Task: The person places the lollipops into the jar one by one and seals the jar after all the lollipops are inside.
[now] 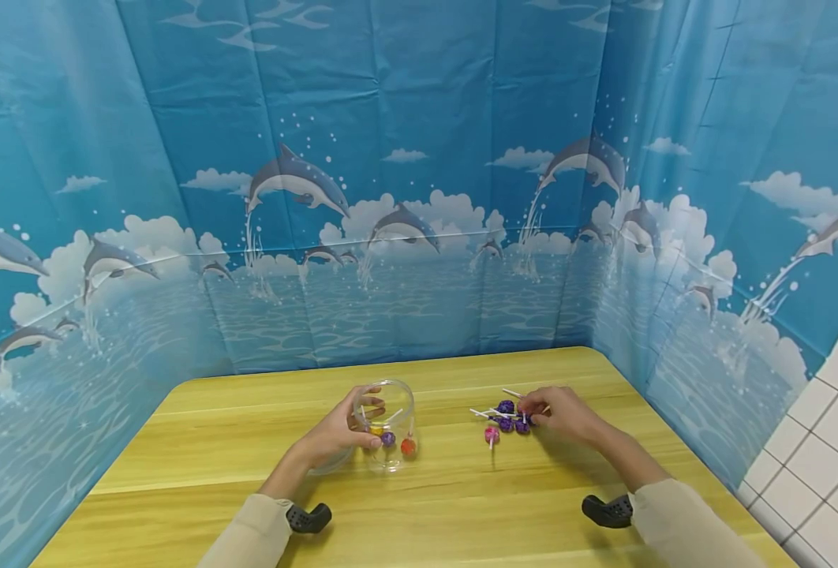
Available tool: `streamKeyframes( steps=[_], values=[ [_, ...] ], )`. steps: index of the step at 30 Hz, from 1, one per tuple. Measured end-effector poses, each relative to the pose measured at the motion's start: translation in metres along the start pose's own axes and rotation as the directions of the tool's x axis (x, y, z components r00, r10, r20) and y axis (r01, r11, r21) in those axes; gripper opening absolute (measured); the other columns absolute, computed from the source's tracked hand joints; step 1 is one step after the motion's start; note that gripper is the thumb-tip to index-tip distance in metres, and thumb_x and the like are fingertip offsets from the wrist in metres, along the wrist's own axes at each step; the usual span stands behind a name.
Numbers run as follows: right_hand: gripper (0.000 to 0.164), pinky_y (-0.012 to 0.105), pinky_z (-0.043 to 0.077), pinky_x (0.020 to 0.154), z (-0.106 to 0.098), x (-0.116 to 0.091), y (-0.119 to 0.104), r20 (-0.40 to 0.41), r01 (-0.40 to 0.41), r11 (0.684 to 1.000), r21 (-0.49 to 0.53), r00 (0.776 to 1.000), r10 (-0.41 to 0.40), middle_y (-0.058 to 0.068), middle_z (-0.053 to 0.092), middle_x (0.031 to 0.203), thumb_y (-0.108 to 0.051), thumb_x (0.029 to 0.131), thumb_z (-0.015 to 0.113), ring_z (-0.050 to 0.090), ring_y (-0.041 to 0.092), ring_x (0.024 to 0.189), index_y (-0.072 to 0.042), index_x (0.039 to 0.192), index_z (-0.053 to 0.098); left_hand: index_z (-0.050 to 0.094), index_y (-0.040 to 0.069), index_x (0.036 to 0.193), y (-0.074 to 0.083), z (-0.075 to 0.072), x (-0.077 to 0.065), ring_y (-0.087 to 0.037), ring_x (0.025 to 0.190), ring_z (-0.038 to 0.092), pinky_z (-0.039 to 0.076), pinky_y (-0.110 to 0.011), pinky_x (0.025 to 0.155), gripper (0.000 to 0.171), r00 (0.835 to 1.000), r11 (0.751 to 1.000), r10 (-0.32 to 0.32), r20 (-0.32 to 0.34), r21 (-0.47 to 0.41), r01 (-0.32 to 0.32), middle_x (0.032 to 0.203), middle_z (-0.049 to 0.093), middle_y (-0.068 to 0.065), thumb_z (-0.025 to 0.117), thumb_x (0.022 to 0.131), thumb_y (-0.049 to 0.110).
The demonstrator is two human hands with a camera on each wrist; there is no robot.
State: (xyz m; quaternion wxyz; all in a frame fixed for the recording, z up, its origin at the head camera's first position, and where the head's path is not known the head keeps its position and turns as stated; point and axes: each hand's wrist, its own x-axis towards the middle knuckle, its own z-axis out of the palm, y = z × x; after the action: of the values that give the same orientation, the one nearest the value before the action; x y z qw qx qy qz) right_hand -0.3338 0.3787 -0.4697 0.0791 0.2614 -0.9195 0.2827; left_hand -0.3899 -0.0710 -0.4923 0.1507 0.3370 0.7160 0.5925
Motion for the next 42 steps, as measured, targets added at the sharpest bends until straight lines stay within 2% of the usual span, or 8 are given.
streamKeyframes(
  steps=[7, 12, 16, 22, 27, 32, 37, 42],
  values=[
    [0.02, 0.034, 0.058, 0.074, 0.013, -0.003, 0.001, -0.057, 0.002, 0.999, 0.036, 0.998, 0.0, 0.005, 0.069, 0.097, 0.008, 0.085, 0.077, 0.061, 0.016, 0.084, -0.003, 0.102, 0.076, 0.028, 0.016, 0.162, -0.002, 0.0, 0.0, -0.039, 0.145, 0.038, 0.04, -0.055, 0.109, 0.086, 1.0, 1.0, 0.001, 0.003, -0.008, -0.001, 0.153, 0.039, -0.018, 0.078, 0.092, 0.01],
    [0.018, 0.032, 0.056, 0.071, 0.016, -0.001, 0.0, -0.085, 0.012, 1.0, 0.001, 0.996, -0.012, -0.002, 0.066, 0.092, 0.004, 0.087, 0.079, 0.058, 0.012, 0.081, -0.012, 0.093, 0.075, 0.028, 0.017, 0.162, -0.002, 0.0, 0.0, -0.04, 0.145, 0.038, 0.041, -0.053, 0.108, 0.086, 1.0, 1.0, 0.004, 0.003, -0.014, -0.004, 0.152, 0.04, -0.018, 0.079, 0.092, 0.01],
    [0.017, 0.033, 0.055, 0.07, 0.018, 0.0, 0.001, -0.102, 0.045, 0.998, -0.04, 0.994, -0.049, -0.003, 0.068, 0.094, 0.001, 0.087, 0.081, 0.06, 0.01, 0.08, -0.015, 0.09, 0.075, 0.027, 0.015, 0.162, -0.002, -0.001, 0.0, -0.04, 0.145, 0.038, 0.041, -0.053, 0.108, 0.087, 1.0, 1.0, 0.007, 0.006, -0.01, -0.007, 0.152, 0.04, -0.018, 0.079, 0.092, 0.01],
    [0.015, 0.035, 0.056, 0.07, 0.02, 0.004, 0.004, -0.093, 0.087, 0.993, -0.082, 0.991, -0.095, 0.001, 0.071, 0.094, -0.001, 0.088, 0.081, 0.062, 0.009, 0.079, -0.014, 0.091, 0.076, 0.025, 0.013, 0.163, -0.002, -0.001, 0.0, -0.039, 0.145, 0.039, 0.041, -0.053, 0.108, 0.089, 1.0, 1.0, 0.006, 0.01, -0.002, -0.006, 0.152, 0.04, -0.017, 0.079, 0.092, 0.012],
    [0.013, 0.032, 0.056, 0.067, 0.015, 0.009, 0.003, -0.167, 0.109, 0.979, -0.172, 0.976, -0.138, -0.002, 0.072, 0.087, 0.001, 0.087, 0.08, 0.064, 0.008, 0.074, -0.011, 0.091, 0.077, 0.029, 0.018, 0.161, -0.001, -0.001, 0.0, -0.04, 0.144, 0.039, 0.041, -0.053, 0.108, 0.085, 1.0, 1.0, 0.008, 0.01, -0.008, -0.008, 0.151, 0.041, -0.018, 0.079, 0.092, 0.011],
    [0.011, 0.032, 0.056, 0.066, 0.009, 0.012, -0.001, -0.251, 0.076, 0.974, -0.215, 0.959, -0.131, -0.003, 0.071, 0.083, 0.003, 0.088, 0.079, 0.065, 0.009, 0.073, -0.007, 0.093, 0.076, 0.029, 0.019, 0.161, -0.001, -0.002, -0.001, -0.042, 0.145, 0.037, 0.041, -0.054, 0.108, 0.086, 1.0, 1.0, 0.011, 0.016, -0.018, -0.011, 0.151, 0.041, -0.019, 0.079, 0.092, 0.01],
    [0.009, 0.032, 0.056, 0.065, 0.006, 0.014, -0.002, -0.298, 0.026, 0.978, -0.208, 0.951, -0.088, -0.003, 0.071, 0.082, 0.002, 0.091, 0.076, 0.066, 0.011, 0.073, -0.006, 0.095, 0.076, 0.025, 0.012, 0.162, -0.003, -0.002, 0.0, -0.044, 0.145, 0.035, 0.04, -0.054, 0.109, 0.088, 1.0, 0.999, 0.015, 0.026, -0.029, -0.015, 0.151, 0.04, -0.019, 0.079, 0.092, 0.01],
    [0.001, 0.031, 0.054, 0.062, 0.003, 0.015, -0.002, -0.337, -0.019, 0.985, -0.171, 0.941, -0.04, -0.002, 0.071, 0.082, -0.004, 0.095, 0.075, 0.066, 0.011, 0.071, -0.003, 0.095, 0.074, 0.025, 0.012, 0.162, -0.002, -0.002, 0.0, -0.044, 0.146, 0.035, 0.04, -0.054, 0.109, 0.088, 1.0, 0.999, 0.015, 0.025, -0.041, -0.014, 0.15, 0.041, -0.019, 0.078, 0.092, 0.009]
  ],
)
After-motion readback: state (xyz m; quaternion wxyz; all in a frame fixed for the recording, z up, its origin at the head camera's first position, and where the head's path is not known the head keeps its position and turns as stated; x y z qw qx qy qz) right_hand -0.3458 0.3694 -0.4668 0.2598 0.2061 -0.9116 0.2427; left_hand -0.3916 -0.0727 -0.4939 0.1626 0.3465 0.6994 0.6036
